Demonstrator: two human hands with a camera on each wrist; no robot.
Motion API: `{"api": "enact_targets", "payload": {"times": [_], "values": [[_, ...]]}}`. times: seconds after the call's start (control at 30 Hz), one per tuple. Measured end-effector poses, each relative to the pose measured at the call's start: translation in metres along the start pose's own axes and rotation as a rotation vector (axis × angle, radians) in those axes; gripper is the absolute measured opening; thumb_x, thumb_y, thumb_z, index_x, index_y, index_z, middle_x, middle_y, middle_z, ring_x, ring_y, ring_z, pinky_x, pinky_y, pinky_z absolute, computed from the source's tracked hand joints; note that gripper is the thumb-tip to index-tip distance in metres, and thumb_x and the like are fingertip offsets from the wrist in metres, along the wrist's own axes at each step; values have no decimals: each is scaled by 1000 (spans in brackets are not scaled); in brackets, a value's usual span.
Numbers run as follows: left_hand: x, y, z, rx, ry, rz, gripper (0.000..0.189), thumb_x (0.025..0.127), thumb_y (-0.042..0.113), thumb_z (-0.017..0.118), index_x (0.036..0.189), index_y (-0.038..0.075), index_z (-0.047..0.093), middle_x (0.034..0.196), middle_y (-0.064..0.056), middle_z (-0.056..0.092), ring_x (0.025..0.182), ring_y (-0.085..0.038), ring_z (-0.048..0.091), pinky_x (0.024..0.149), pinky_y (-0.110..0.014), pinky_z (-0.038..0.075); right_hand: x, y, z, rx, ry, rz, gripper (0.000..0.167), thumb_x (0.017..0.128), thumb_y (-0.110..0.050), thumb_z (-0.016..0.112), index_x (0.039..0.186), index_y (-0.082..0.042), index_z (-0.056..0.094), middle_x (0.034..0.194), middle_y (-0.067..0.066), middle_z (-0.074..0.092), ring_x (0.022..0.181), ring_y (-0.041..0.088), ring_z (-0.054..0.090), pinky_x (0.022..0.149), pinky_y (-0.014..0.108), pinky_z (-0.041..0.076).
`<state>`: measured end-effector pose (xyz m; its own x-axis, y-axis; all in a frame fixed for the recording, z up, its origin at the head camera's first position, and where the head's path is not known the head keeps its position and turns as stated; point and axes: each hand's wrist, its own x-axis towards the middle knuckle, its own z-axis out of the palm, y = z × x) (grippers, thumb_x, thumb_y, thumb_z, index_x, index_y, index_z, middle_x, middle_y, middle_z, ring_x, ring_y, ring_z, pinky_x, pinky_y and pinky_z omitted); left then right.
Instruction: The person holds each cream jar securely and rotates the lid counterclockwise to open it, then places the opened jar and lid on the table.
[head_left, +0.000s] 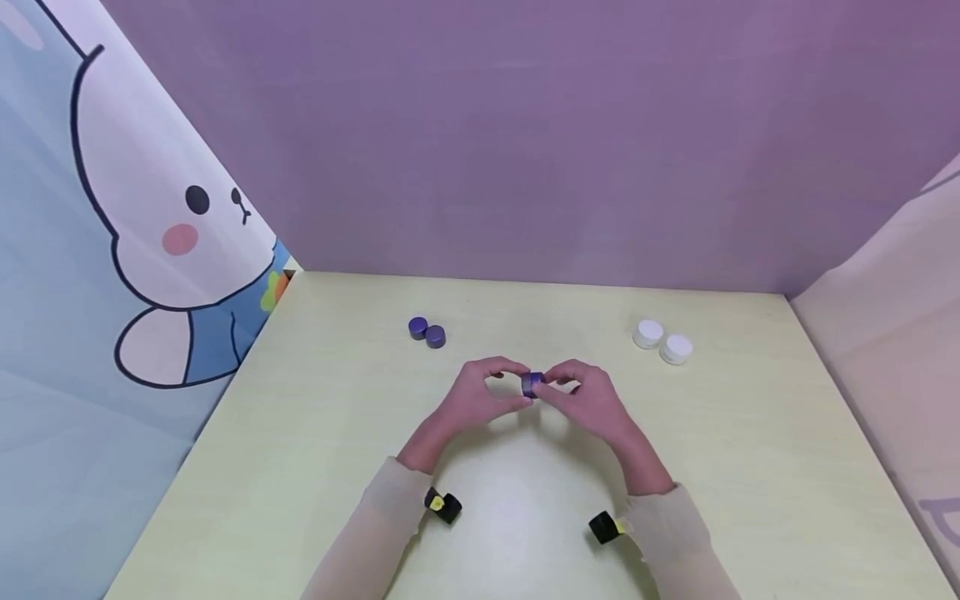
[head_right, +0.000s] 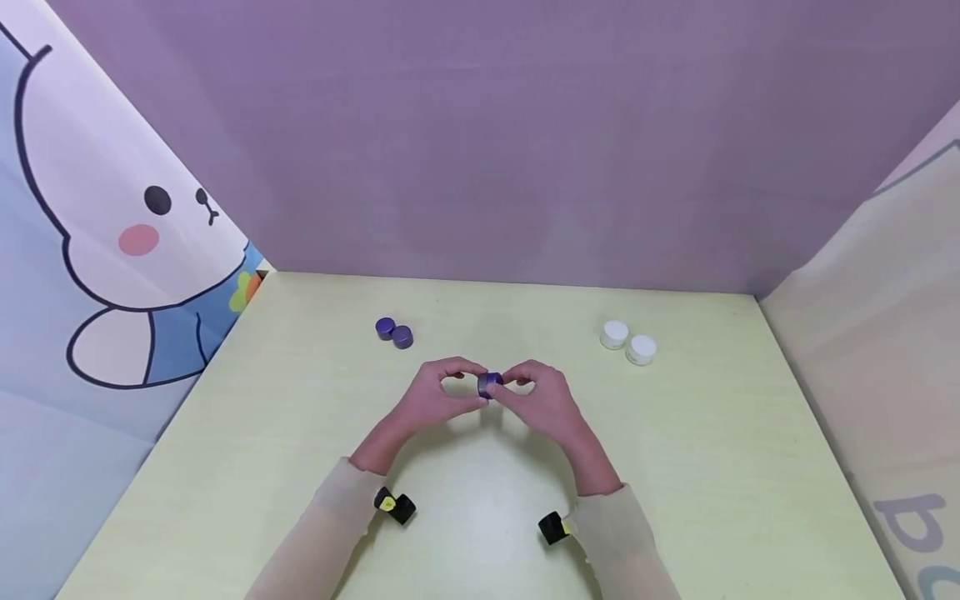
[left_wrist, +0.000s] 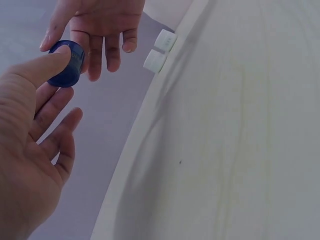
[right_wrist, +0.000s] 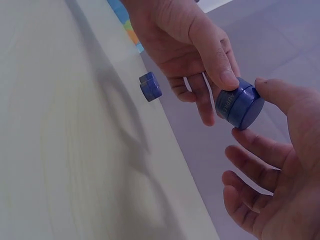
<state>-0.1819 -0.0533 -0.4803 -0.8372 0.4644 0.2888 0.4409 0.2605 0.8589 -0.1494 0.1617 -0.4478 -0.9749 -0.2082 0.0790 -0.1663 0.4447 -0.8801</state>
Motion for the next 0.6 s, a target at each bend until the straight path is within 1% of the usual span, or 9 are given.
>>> {"api": "enact_targets", "payload": {"times": [0.07,0.13,0.2,0.3,0.4,0.47,0.5,0.6], "values": [[-1,-1,0,-8,-5,-5,37,78,27,83,112,18,71,107,11,69,101,-7,62,88,-37,47,1,2,1,16,9,-4,23,85,-31,77,95,-11,75,102,2,68,101,23,59,74,38,52],[-2,-1,0,-10,-14,-5,39,79,28,82,115,17,70,110,11,68,103,-9,61,88,-38,47,2,3,2,20,14,-7,24,85,-30,77,95,-9,75,109,7,66,106,25,58,75,39,52],[-2,-2,0,2,-21,6,41,80,28,82,118,16,69,112,9,67,106,-13,61,89,-39,47,2,5,3,22,18,1,24,84,-31,77,93,-8,75,118,12,63,112,27,55,79,41,52],[-2,-2,0,53,-22,35,43,79,28,83,117,15,70,116,5,66,111,-16,58,95,-40,45,2,6,3,26,17,19,24,84,-31,77,91,-8,75,132,16,55,124,32,48,90,49,47],[-1,-1,-1,120,-11,66,42,76,29,85,113,15,72,119,0,64,119,-16,51,101,-41,40,2,7,5,43,20,37,24,83,-32,78,90,-10,75,141,16,48,132,37,39,97,59,39],[-1,1,-1,162,-3,78,41,75,31,86,111,14,73,121,-2,63,124,-15,47,104,-41,37,2,7,6,42,28,34,25,83,-33,79,91,-10,75,143,15,47,133,39,37,99,63,35],[0,1,-1,179,1,79,41,75,32,85,110,14,73,120,-1,63,125,-16,46,105,-42,36,1,7,6,48,30,34,25,83,-34,78,92,-11,75,141,14,49,133,39,39,100,63,35],[1,3,-1,218,13,80,40,75,32,85,108,14,73,115,3,66,126,-18,47,105,-41,36,1,7,8,70,25,34,27,84,-34,77,97,-10,74,124,10,62,121,32,51,99,57,38]]}}
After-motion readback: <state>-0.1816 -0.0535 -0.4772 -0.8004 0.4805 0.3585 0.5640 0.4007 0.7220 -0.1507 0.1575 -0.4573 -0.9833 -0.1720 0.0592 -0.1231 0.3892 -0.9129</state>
